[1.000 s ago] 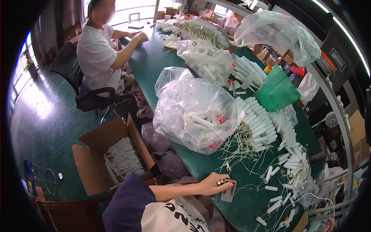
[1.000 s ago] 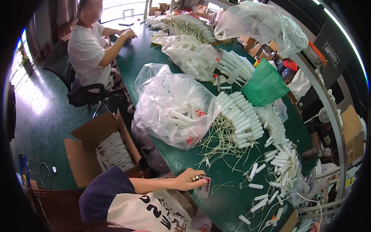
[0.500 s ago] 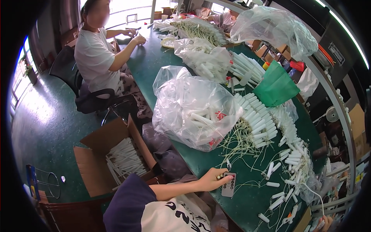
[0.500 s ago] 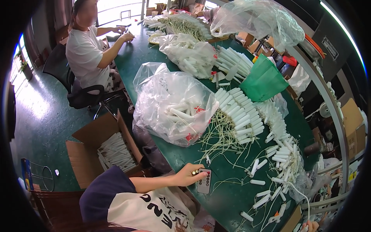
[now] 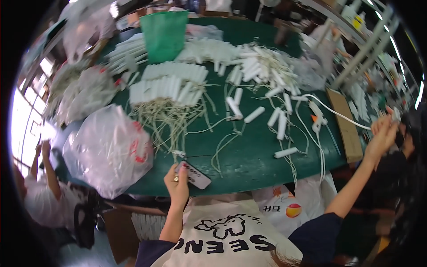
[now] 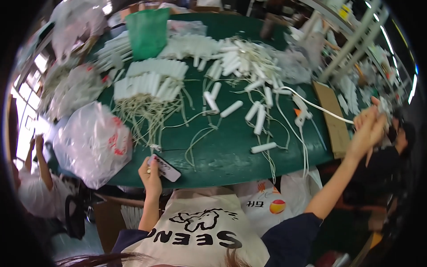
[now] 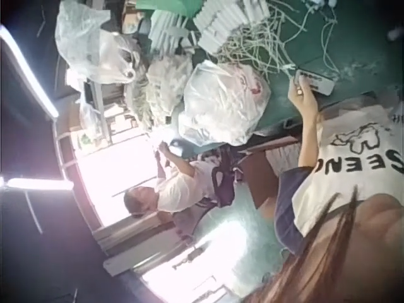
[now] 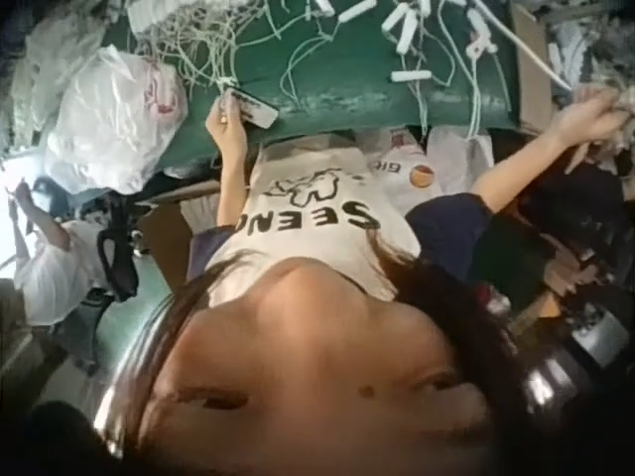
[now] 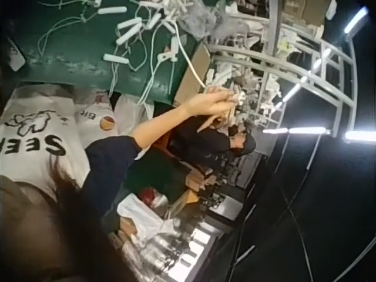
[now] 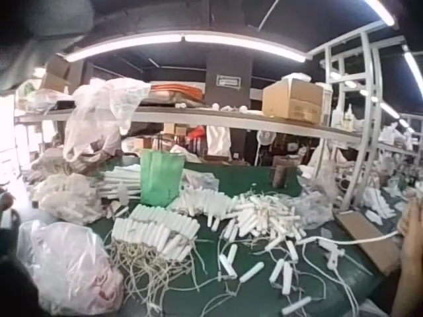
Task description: Assembling small white plastic components by inserting wires and applying labels.
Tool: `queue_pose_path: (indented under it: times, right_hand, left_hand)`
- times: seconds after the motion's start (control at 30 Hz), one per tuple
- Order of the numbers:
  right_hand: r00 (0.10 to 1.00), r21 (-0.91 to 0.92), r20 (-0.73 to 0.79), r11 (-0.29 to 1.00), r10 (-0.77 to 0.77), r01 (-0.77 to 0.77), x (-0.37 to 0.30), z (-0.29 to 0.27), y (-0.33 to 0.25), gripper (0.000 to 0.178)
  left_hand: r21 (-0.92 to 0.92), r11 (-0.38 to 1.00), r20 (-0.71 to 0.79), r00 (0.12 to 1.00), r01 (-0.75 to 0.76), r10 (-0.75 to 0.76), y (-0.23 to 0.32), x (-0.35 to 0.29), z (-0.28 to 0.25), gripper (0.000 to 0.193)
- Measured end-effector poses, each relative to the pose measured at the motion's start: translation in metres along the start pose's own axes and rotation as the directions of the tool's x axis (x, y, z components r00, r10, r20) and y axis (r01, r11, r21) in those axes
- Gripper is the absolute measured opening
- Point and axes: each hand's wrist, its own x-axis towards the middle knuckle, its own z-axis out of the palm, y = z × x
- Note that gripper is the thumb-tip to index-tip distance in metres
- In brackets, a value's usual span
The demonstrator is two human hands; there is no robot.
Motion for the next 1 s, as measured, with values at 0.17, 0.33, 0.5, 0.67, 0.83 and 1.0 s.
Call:
queue_pose_path:
  times: [0.17,0.33,0.5,0.67,0.83,1.0]
  right_hand:
    - [0.959,-0.181,-0.207,0.956,0.193,-0.232,-0.008,-0.014,0.008,0.030]
    - [0.975,-0.503,-0.075,0.837,0.207,-0.216,-0.019,-0.016,0.044,0.036]
    - [0.863,-0.144,0.122,0.869,0.490,-0.473,-0.017,-0.015,0.090,0.043]
    - [0.819,-0.088,0.070,0.821,0.570,-0.564,0.002,-0.023,0.101,0.040]
    - [0.909,0.008,0.205,0.929,0.362,-0.371,0.054,0.010,0.064,0.031]
    - [0.814,0.303,0.581,0.922,0.022,-0.242,0.118,0.042,0.008,0.032]
  left_hand:
    - [-0.033,0.992,0.011,0.992,0.124,-0.124,-0.010,0.004,0.006,0.020]
    - [0.086,0.992,0.112,0.989,0.088,-0.098,-0.021,-0.004,-0.012,0.021]
    - [0.110,0.988,-0.019,0.994,0.106,-0.104,-0.016,-0.009,-0.009,0.035]
    - [0.377,0.908,0.126,0.962,0.181,-0.244,0.001,0.002,0.005,0.020]
    - [0.389,0.880,0.170,0.917,0.273,-0.360,0.004,0.016,0.008,0.027]
    - [0.268,0.845,0.134,0.851,0.462,-0.508,0.024,0.032,0.024,0.031]
